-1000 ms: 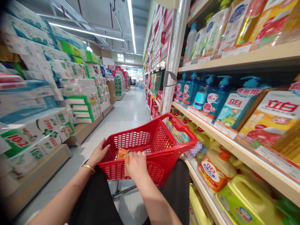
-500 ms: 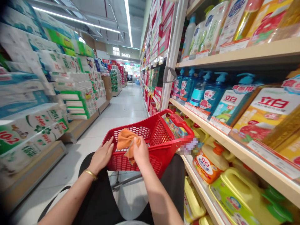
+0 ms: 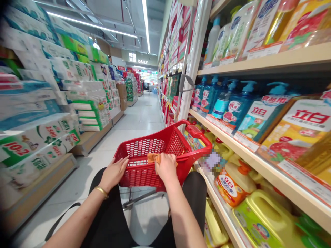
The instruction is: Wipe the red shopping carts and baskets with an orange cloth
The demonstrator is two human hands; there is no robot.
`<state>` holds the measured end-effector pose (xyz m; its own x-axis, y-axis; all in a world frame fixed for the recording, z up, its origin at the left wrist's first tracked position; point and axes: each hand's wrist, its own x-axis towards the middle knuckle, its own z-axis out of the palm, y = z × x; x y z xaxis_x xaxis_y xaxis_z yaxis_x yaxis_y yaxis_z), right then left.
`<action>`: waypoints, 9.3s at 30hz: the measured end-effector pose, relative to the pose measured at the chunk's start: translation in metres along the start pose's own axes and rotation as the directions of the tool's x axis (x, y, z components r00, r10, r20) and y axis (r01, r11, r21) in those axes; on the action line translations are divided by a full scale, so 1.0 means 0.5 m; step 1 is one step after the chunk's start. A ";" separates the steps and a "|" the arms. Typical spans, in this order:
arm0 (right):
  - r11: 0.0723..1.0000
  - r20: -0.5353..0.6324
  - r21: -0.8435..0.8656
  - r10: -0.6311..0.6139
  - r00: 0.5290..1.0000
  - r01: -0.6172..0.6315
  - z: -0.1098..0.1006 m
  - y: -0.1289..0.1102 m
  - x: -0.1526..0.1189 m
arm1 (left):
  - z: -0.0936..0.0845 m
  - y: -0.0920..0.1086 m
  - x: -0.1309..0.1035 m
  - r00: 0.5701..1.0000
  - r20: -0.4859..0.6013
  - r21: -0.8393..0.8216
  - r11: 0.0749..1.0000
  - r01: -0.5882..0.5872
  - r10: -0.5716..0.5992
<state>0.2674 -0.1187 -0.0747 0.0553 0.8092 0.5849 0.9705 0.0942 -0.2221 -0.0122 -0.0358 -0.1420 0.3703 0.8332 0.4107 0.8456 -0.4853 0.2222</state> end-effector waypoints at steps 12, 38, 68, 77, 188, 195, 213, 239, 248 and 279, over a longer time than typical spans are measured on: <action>0.998 0.039 0.005 -0.055 0.998 0.055 0.010 0.023 0.027 | -0.006 -0.004 0.031 1.000 0.022 -0.035 0.999 -0.010 0.011; 0.922 -0.273 0.307 0.321 0.907 -0.235 -0.009 0.091 0.034 | 0.020 0.017 0.116 0.999 -0.033 -0.038 0.999 0.000 -0.001; 0.997 0.004 -0.045 -0.064 0.998 0.064 0.088 -0.024 0.027 | 0.031 0.103 0.125 0.995 -0.090 0.021 0.999 0.031 -0.029; 0.994 -0.090 -0.083 0.060 0.994 -0.067 0.073 -0.004 0.043 | 0.031 0.106 0.122 0.995 -0.094 0.021 0.999 0.030 -0.028; 0.980 -0.002 -0.095 0.173 0.985 -0.173 0.050 -0.011 0.050 | 0.045 0.130 0.109 0.966 -0.236 0.110 0.984 0.138 -0.109; 0.953 -0.078 -0.135 0.263 0.962 -0.271 0.030 0.015 0.054 | 0.046 0.133 0.111 0.964 -0.233 0.102 0.983 0.152 -0.125; 0.967 -0.009 -0.132 0.218 0.976 -0.218 0.060 -0.036 0.059 | 0.052 0.125 0.112 0.967 -0.229 0.134 0.981 0.143 -0.110; 0.962 -0.082 -0.179 0.196 0.977 -0.208 0.036 0.019 0.047 | 0.043 0.128 0.109 0.970 -0.223 0.124 0.984 0.126 -0.096; 0.985 0.005 -0.131 0.114 0.993 -0.112 0.075 -0.040 0.045 | 0.045 0.127 0.110 0.969 -0.220 0.095 0.987 0.133 -0.109; 0.946 -0.061 -0.208 0.242 0.968 -0.249 0.040 -0.001 0.039 | 0.037 0.135 0.106 0.973 -0.200 0.102 0.985 0.138 -0.116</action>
<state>0.2633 -0.0916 -0.0789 0.3027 0.7710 0.5604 0.9529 -0.2332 -0.1939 0.0718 -0.0194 -0.1213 0.1854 0.8138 0.5508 0.9233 -0.3362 0.1859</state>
